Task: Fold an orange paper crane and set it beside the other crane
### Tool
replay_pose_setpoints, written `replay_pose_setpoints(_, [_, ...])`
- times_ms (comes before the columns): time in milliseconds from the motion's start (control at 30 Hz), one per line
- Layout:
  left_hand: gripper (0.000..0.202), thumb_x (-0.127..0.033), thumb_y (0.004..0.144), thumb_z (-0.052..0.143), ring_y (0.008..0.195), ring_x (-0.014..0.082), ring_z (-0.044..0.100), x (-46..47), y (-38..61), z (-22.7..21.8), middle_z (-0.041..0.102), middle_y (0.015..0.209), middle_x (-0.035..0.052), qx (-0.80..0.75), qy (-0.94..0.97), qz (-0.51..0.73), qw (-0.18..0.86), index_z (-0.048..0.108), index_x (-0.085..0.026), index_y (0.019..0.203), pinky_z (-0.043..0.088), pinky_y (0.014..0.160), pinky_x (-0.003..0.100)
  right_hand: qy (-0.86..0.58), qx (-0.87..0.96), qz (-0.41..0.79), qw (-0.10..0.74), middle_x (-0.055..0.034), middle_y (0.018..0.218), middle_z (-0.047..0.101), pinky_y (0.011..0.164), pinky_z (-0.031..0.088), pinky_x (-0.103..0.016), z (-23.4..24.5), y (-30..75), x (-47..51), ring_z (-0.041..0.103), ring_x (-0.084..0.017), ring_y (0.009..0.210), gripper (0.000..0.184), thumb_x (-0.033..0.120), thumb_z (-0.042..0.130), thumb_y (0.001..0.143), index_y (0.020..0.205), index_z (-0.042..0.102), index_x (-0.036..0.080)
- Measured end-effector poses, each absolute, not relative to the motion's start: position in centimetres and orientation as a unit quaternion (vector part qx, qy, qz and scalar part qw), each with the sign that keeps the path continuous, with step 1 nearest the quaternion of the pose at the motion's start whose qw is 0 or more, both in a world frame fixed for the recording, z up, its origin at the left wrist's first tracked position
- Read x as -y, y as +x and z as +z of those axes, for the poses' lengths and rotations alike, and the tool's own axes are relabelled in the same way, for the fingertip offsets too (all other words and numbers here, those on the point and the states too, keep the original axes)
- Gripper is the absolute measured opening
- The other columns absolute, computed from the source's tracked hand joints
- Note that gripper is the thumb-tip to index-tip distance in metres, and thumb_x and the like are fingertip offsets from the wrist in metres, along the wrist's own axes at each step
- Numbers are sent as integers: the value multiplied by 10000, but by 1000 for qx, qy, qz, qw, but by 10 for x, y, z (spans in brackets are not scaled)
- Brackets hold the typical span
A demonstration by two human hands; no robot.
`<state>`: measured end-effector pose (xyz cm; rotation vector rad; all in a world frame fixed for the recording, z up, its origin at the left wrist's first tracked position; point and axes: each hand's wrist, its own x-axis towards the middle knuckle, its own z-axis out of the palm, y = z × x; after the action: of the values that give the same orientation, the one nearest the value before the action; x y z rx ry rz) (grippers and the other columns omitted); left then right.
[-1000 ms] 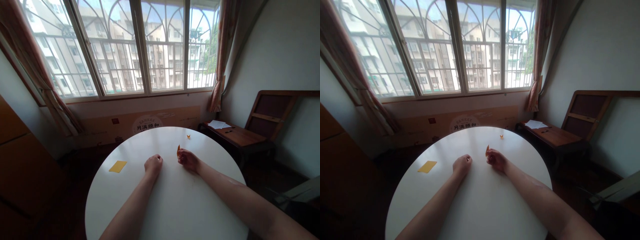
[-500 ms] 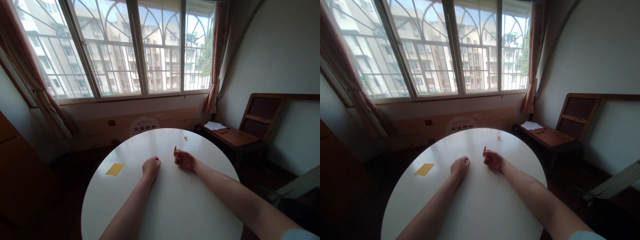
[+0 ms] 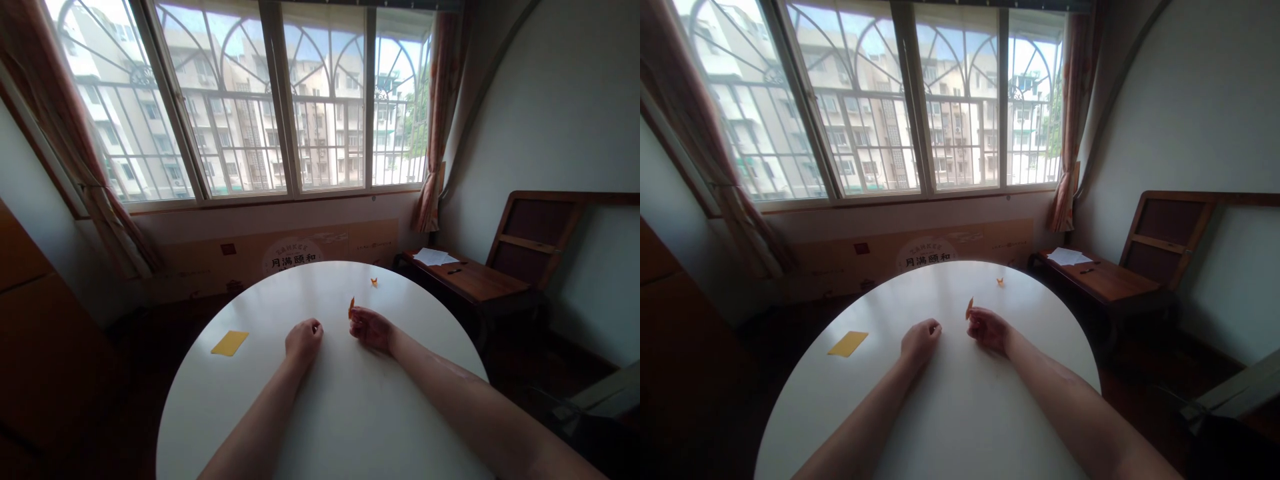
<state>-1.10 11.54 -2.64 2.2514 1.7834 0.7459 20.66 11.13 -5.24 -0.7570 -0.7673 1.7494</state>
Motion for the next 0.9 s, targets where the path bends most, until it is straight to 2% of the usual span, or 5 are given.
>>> replay_pose_setpoints(233, [187,-228,874,544,717,162,619,-103,-4,-22,717,840,41,-511,782,325,147,724,-196,831,446,728,265,-310,317,749,492,16,768,599,592,510,-249,-47,210,-108,562,-98,604,208,325,600,963,891,614,130])
replay_pose_setpoints(367, [204,-249,881,525,726,173,622,-95,2,-18,703,829,45,-485,778,361,170,715,-193,831,466,733,280,-305,333,734,508,58,590,513,576,447,-237,-40,204,-99,445,-75,504,229,237,751,772,664,562,164])
replay_pose_setpoints(467, [219,-286,889,520,742,181,636,-91,5,-17,715,834,48,-481,770,374,189,713,-195,842,484,740,286,-317,352,717,512,46,536,518,566,422,-252,-39,195,-94,452,-90,501,170,171,805,658,693,639,158])
replay_pose_setpoints(733, [310,-416,887,543,683,188,661,-88,10,-18,735,723,45,-499,723,375,297,755,-197,830,530,610,269,-373,312,714,503,47,496,490,495,345,-246,-41,179,-85,393,-84,471,196,286,795,679,704,632,181])
replay_pose_setpoints(900, [257,-396,841,594,667,185,654,-87,10,-17,739,723,46,-507,707,370,324,762,-204,805,527,558,257,-383,306,719,493,49,500,483,484,352,-252,-42,178,-80,391,-83,463,236,299,824,664,700,618,190])
